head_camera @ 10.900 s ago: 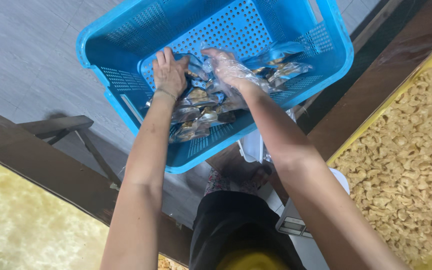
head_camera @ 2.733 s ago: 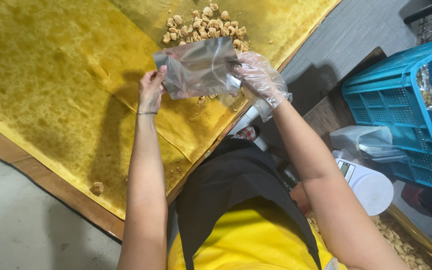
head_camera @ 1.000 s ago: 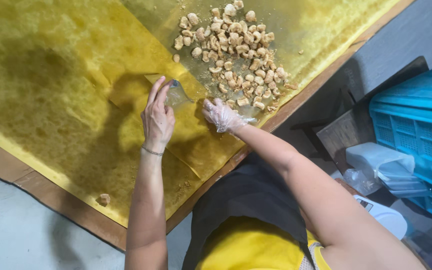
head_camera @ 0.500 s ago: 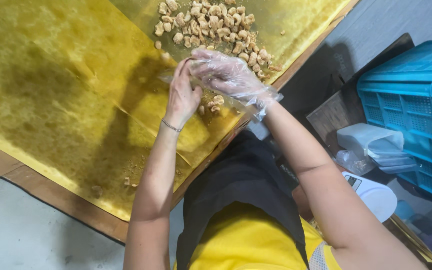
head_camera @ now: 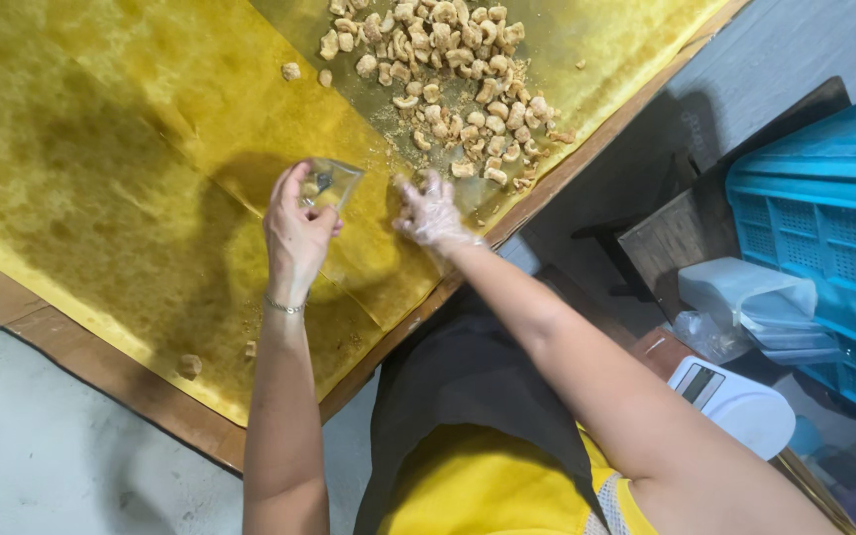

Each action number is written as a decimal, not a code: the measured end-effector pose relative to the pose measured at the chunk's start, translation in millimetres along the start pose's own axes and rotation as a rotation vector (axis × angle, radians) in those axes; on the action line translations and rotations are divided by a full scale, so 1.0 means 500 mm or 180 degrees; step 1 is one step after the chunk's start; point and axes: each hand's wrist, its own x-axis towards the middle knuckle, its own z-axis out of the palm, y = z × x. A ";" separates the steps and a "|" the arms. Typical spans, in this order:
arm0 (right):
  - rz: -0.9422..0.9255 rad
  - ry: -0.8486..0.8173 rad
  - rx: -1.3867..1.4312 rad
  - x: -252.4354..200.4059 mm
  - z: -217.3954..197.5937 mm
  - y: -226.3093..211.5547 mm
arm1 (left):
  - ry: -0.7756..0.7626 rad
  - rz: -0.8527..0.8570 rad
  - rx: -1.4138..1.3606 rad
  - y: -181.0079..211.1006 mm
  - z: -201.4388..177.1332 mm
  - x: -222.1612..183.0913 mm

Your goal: The person scoops cashews from a large yellow tray into clear plastic bags, weighs each bag on a digital scale, and places the filled bags into a blue basket. The person also gathers spilled cashew pieces from the tray and spreads the remaining cashews evenly across the surface.

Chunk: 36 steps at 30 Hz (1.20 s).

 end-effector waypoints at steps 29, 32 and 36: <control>-0.0543 0.0676 -0.0516 0.057 -0.345 0.241 | -0.0302 0.0497 0.0161 0.069 0.112 0.018; -0.0061 -0.0109 -0.1368 0.062 -0.325 0.218 | -0.0272 0.0354 -0.0009 0.057 0.102 0.016; -0.0032 -0.0689 -0.1771 -0.001 -0.302 0.146 | -0.0201 0.0432 -0.0060 0.046 0.099 0.011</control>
